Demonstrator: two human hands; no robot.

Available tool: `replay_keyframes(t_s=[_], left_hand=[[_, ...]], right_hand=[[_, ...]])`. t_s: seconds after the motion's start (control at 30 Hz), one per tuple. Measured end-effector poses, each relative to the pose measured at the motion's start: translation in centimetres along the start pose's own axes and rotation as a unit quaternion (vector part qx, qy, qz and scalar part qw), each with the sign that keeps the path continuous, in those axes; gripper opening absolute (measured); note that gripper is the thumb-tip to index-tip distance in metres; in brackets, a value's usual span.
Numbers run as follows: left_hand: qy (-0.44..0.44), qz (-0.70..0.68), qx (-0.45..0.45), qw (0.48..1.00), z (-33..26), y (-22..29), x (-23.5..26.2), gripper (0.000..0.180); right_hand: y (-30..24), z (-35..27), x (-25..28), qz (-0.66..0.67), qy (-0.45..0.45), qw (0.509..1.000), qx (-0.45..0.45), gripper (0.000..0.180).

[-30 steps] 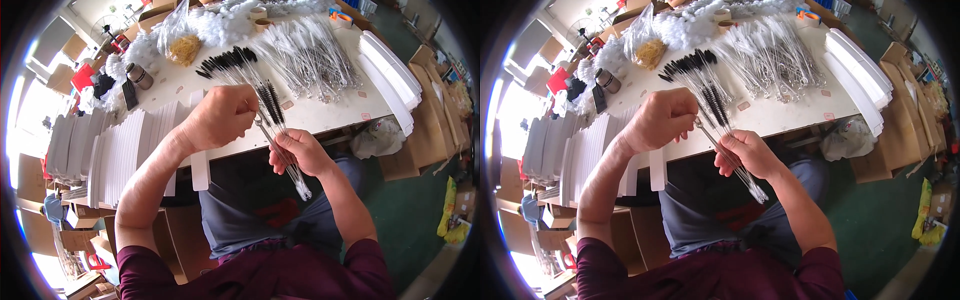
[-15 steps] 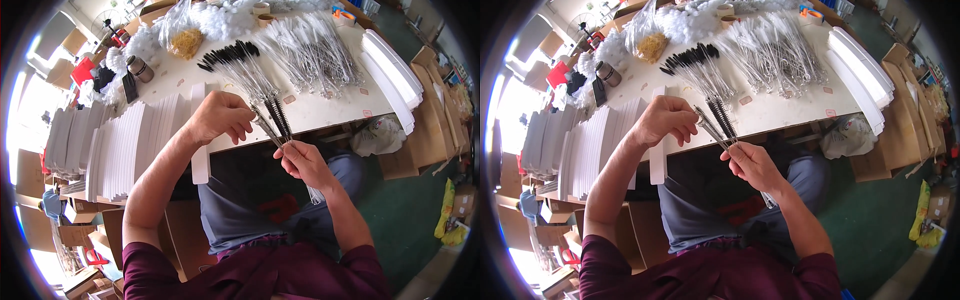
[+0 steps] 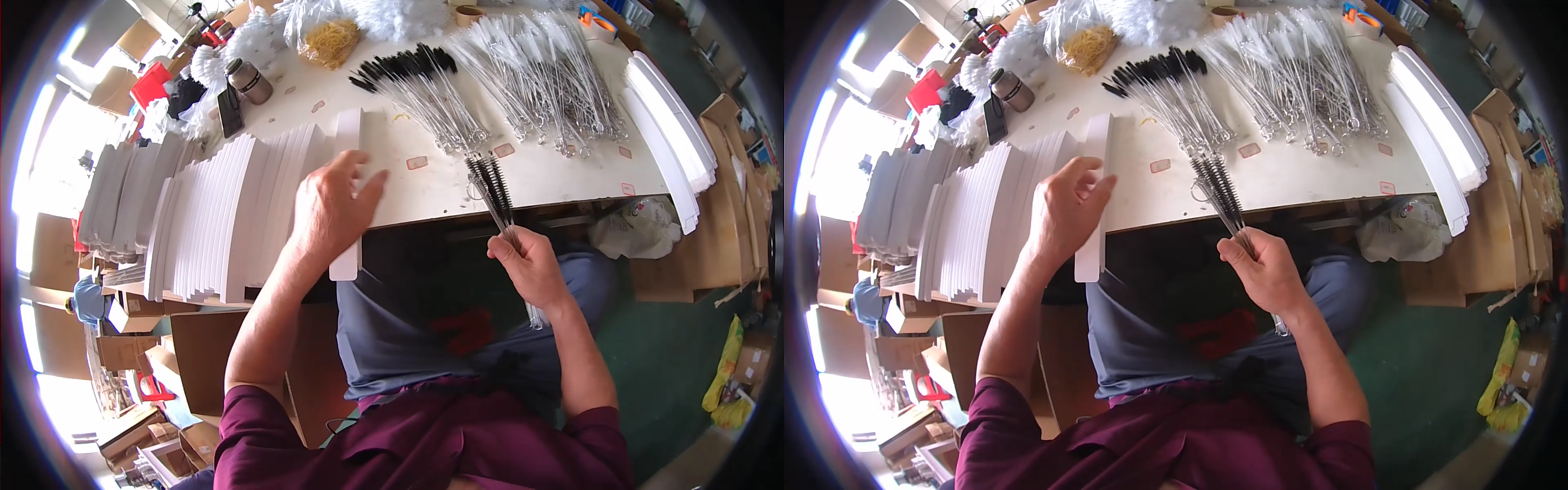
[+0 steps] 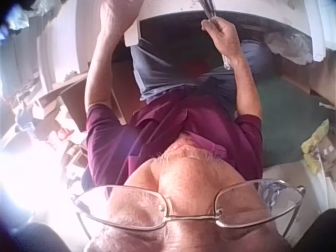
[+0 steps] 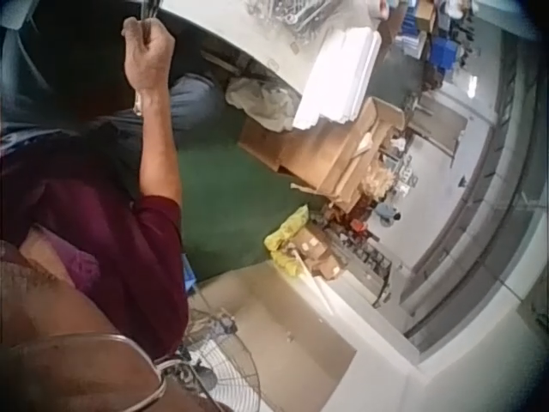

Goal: Assembling industrial cleaning brushes and placing them into cardboard boxes.

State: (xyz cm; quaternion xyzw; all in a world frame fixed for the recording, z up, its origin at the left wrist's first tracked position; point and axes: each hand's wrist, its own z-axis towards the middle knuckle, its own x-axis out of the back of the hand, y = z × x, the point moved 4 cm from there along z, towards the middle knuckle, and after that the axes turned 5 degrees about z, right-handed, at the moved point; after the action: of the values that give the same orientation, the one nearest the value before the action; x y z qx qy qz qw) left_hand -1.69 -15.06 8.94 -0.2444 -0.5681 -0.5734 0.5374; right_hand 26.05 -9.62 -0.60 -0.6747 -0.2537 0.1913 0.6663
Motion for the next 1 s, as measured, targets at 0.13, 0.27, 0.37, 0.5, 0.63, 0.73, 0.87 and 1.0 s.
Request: replay_keyframes(t_s=[0.13,0.27,0.37,0.5,0.63,0.73,0.87,1.0], left_hand=[[-0.032,0.165,0.048,0.985,-1.4,-4.9,-1.5,0.062],[-0.12,0.182,0.13,0.967,-2.9,-6.9,-3.7,0.069],[-0.115,0.145,0.139,0.973,-3.4,-7.6,-3.6,0.058],[-0.121,0.033,0.161,0.979,-3.4,-9.3,-3.3,0.049],[-0.139,-0.528,0.273,0.792,-4.4,-8.7,-2.4,0.048],[-0.129,-0.743,0.205,0.624,-3.9,-7.8,-4.1,0.055],[-0.137,-0.752,0.151,0.627,-3.2,-5.7,-4.8,0.061],[-0.082,-0.728,0.142,0.666,-2.1,-5.1,-5.5,0.064]], right_hand=[[1.0,0.4,-0.5,0.091,-0.046,0.994,-0.049,0.039],[1.1,0.6,-0.5,0.09,-0.035,0.995,-0.036,0.04],[0.7,0.8,-0.5,0.053,-0.042,0.997,-0.036,0.038],[0.1,0.5,-0.8,-0.012,-0.038,0.999,-0.021,0.035],[-0.1,0.0,-1.0,0.022,-0.078,0.993,-0.084,0.035],[-0.8,-0.4,-1.8,0.03,-0.116,0.987,-0.111,0.038],[-2.4,-1.3,-3.3,0.049,-0.176,0.972,-0.15,0.041],[-2.6,-2.8,-4.7,0.11,-0.283,0.933,-0.192,0.046]])
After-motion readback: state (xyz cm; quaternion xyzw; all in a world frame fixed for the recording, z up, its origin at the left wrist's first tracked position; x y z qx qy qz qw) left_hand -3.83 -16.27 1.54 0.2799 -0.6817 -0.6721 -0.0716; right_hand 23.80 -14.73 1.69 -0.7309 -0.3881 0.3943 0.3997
